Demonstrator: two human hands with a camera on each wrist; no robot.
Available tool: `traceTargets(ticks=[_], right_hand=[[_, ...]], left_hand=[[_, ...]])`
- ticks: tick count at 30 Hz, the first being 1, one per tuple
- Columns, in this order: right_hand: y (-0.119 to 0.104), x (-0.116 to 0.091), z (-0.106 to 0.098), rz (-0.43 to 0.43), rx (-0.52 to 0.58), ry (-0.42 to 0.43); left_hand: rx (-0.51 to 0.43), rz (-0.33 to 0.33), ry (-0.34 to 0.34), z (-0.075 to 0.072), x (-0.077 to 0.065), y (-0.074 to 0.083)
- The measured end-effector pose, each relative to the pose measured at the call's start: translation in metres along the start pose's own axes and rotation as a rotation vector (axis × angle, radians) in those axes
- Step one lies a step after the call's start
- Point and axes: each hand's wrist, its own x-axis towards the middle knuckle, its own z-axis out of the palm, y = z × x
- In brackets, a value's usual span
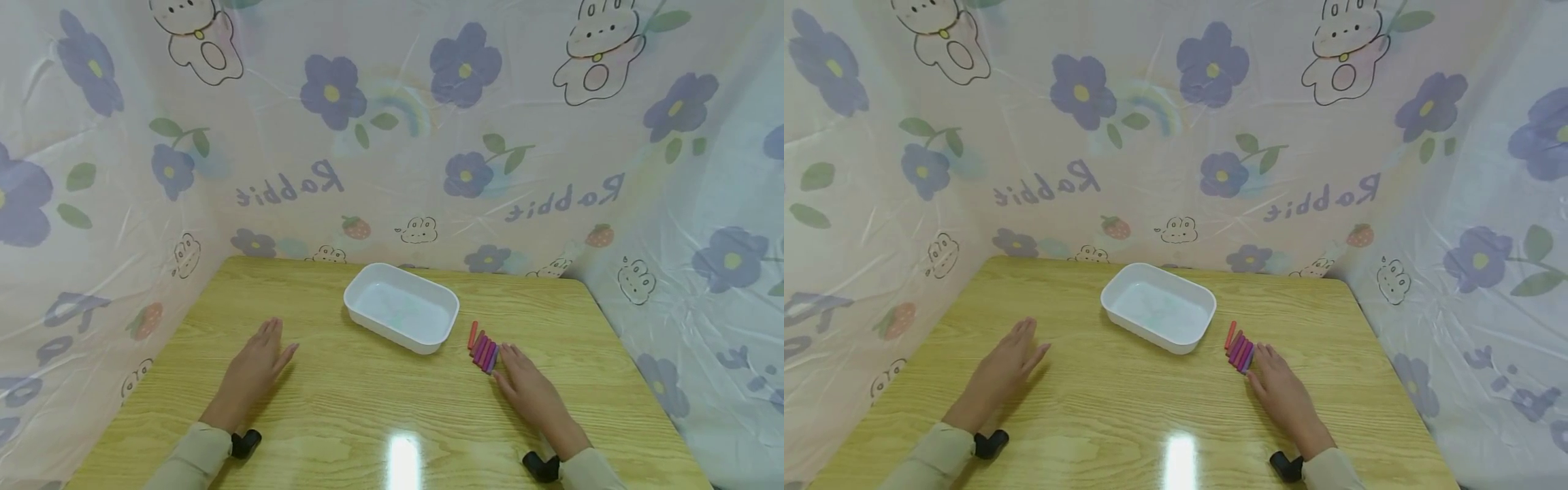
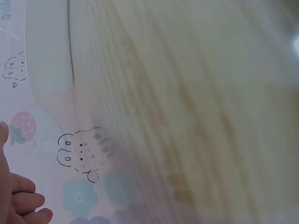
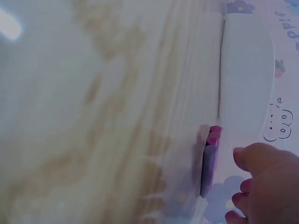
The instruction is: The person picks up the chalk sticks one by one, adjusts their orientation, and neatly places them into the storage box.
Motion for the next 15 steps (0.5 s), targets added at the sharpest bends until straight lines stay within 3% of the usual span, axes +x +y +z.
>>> traceTargets(ticks=[15], right_hand=[[-0.013,0.007,0.007,-0.025,0.018,0.046]], left_hand=[[0.023,0.044,0.025,0.010,0.012,0.005]])
